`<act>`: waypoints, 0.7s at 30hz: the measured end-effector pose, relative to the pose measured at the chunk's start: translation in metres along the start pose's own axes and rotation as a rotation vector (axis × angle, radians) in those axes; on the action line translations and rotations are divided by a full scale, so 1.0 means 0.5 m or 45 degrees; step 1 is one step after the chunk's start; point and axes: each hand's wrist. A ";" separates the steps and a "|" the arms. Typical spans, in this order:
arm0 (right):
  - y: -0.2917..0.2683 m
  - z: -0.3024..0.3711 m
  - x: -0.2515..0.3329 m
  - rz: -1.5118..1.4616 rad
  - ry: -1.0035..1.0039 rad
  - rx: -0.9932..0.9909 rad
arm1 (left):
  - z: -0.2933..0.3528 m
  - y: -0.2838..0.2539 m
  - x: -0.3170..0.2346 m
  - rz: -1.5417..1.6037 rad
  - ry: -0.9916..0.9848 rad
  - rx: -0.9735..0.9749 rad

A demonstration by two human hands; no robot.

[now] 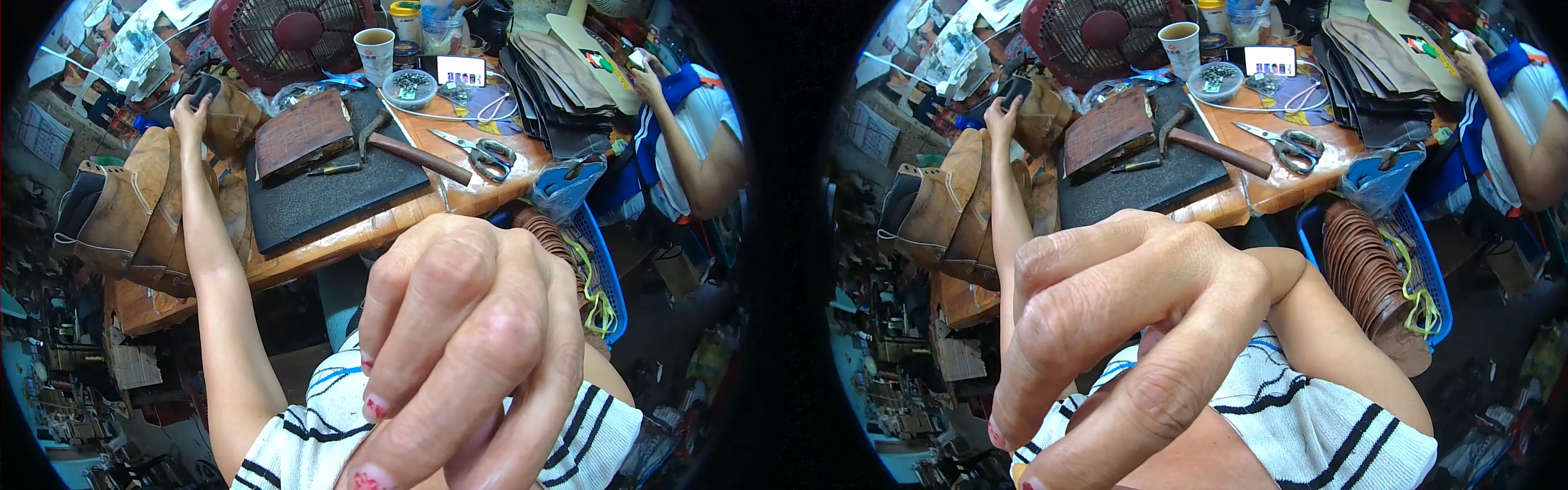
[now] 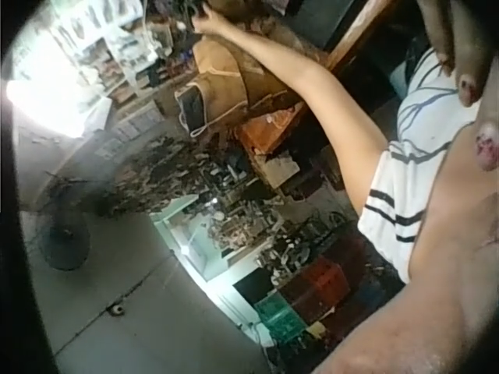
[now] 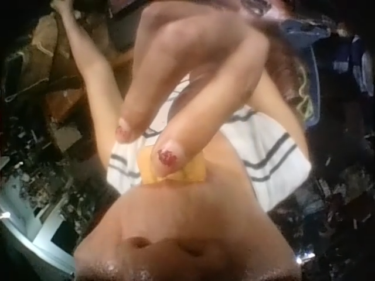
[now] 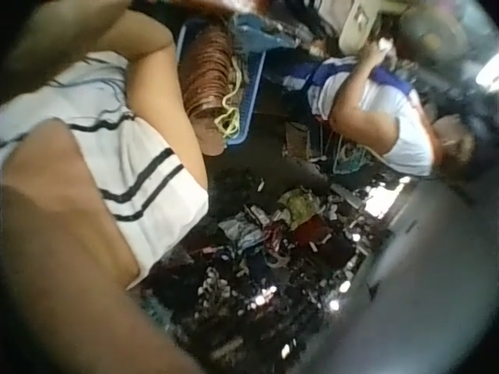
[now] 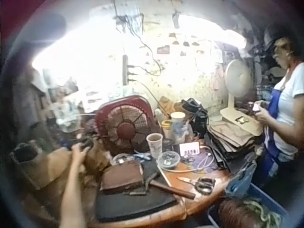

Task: Assembling, marking, and hammering components of a leather boot upper in a factory setting.

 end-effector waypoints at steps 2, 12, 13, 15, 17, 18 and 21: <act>0.000 0.003 -0.002 0.049 -0.014 -0.029 | -0.012 -0.008 -0.015 -0.150 -0.020 0.450; 0.007 -0.003 -0.001 0.145 -0.037 -0.032 | -0.090 -0.067 -0.018 -0.407 0.037 0.621; 0.002 -0.004 0.001 0.168 -0.018 -0.007 | -0.093 -0.065 -0.028 -0.380 0.063 0.515; -0.002 -0.003 -0.002 0.194 -0.001 0.019 | -0.101 -0.073 -0.045 -0.398 0.114 0.341; -0.001 0.000 -0.012 0.266 -0.109 -0.042 | -0.118 -0.092 -0.058 -0.405 0.145 0.170; -0.011 -0.002 -0.003 0.245 -0.100 -0.040 | -0.117 -0.118 -0.048 -0.426 0.150 -0.010; -0.075 -0.018 0.048 0.366 0.303 0.491 | -0.119 -0.201 -0.079 -0.247 0.111 -0.345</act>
Point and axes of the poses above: each hand's wrist, its own z-axis away from the middle knuckle, its own y-axis out of the palm, x = y × z, and after that the axes turned 1 degree about x, right-handed
